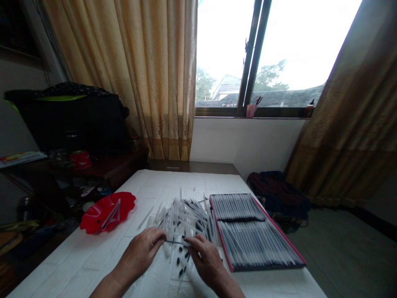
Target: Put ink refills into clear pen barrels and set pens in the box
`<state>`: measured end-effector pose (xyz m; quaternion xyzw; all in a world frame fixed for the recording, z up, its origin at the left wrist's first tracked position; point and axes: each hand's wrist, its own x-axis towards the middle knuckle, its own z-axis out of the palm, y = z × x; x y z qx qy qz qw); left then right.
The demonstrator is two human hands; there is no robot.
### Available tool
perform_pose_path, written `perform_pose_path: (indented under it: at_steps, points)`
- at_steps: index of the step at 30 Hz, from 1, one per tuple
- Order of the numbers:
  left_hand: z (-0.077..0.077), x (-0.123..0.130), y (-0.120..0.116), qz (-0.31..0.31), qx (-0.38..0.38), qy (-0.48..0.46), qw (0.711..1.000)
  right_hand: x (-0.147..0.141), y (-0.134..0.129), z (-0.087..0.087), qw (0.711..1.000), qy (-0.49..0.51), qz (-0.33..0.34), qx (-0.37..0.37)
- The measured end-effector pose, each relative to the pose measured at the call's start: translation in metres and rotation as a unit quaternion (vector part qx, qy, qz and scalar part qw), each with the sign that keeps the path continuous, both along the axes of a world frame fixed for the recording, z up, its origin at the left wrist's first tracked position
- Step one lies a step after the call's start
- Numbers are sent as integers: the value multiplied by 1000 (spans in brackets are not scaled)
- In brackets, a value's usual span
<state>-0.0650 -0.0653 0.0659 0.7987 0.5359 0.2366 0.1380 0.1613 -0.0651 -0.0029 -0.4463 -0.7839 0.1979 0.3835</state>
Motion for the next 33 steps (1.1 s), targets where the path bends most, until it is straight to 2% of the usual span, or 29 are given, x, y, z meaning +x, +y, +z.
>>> perform_pose_path:
  at_steps: [8, 14, 21, 28, 31, 33]
  points:
    - [1, 14, 10, -19, -6, 29, 999, 7, 9, 1, 1000, 6, -10, -24]
    - [4, 19, 17, -34, -11, 58, 998, 15, 15, 0, 999, -29, -13, -36]
    - [7, 21, 31, -48, -60, 23, 997, 16, 20, -3, 999, -29, -15, -27]
    - [-4, 44, 35, -71, -114, -103, 986, 5, 21, 9, 999, 8, -12, -32]
    - [-13, 59, 39, -80, -157, -196, 965, 0, 25, 11, 999, 23, -7, -29]
    - [-18, 68, 41, -83, -192, -268, 940, -3, 29, 10, 999, 33, -1, -28]
